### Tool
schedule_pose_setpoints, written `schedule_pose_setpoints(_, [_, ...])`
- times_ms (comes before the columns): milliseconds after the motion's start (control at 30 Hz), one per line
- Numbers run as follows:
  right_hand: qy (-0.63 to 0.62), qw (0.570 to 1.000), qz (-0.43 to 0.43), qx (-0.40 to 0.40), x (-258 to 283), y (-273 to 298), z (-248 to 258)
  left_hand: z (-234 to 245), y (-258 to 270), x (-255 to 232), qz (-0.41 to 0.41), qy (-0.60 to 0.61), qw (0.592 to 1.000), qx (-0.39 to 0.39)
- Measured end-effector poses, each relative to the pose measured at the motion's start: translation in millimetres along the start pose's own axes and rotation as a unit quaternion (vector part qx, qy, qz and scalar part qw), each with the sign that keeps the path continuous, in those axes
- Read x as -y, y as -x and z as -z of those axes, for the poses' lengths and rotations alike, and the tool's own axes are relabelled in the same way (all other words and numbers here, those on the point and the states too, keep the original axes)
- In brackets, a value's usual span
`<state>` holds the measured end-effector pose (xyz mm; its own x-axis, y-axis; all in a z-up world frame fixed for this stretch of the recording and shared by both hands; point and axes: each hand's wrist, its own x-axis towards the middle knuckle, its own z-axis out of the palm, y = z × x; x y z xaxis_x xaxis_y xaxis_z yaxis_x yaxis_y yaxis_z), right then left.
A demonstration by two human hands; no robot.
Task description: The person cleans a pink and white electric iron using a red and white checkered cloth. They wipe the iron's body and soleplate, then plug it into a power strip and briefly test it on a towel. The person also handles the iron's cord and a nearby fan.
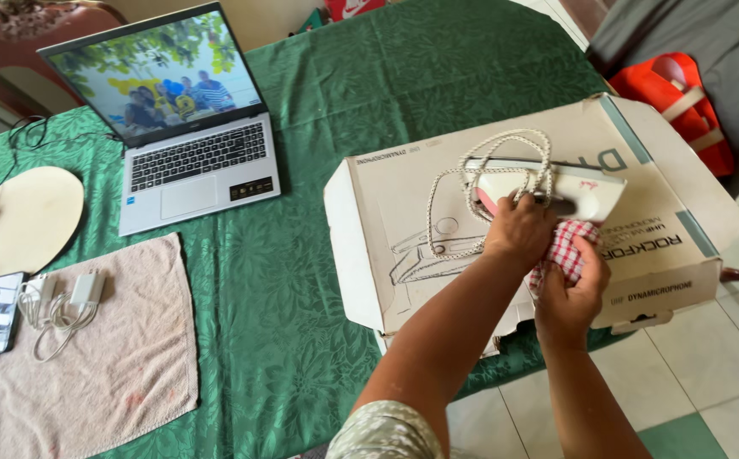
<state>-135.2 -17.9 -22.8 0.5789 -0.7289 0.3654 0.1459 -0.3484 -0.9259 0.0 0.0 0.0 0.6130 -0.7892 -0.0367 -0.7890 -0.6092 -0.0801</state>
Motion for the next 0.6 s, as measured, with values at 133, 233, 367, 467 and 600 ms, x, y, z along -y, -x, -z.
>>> schedule_pose_setpoints(133, [0.088,0.989,0.117,-0.003,15.5,-0.8,-1.6,24.6,6.2,15.5,-0.014,-0.012,0.999,-0.041])
schedule_pose_setpoints(233, [0.061,0.989,0.135,0.001,34.1,0.6,-6.8,42.7,15.6,34.2,-0.018,-0.035,0.991,-0.125])
schedule_pose_setpoints(367, [0.058,0.981,0.185,0.014,71.1,7.4,-24.2,66.6,41.0,64.2,0.024,0.012,0.985,-0.17])
schedule_pose_setpoints(467, [0.049,0.975,0.213,0.035,104.2,17.6,-48.3,77.5,77.6,99.1,0.079,0.029,0.977,-0.199])
schedule_pose_setpoints(600, [0.013,0.964,0.249,0.087,147.8,47.2,-88.1,84.8,147.7,158.0,0.173,0.019,0.958,-0.23])
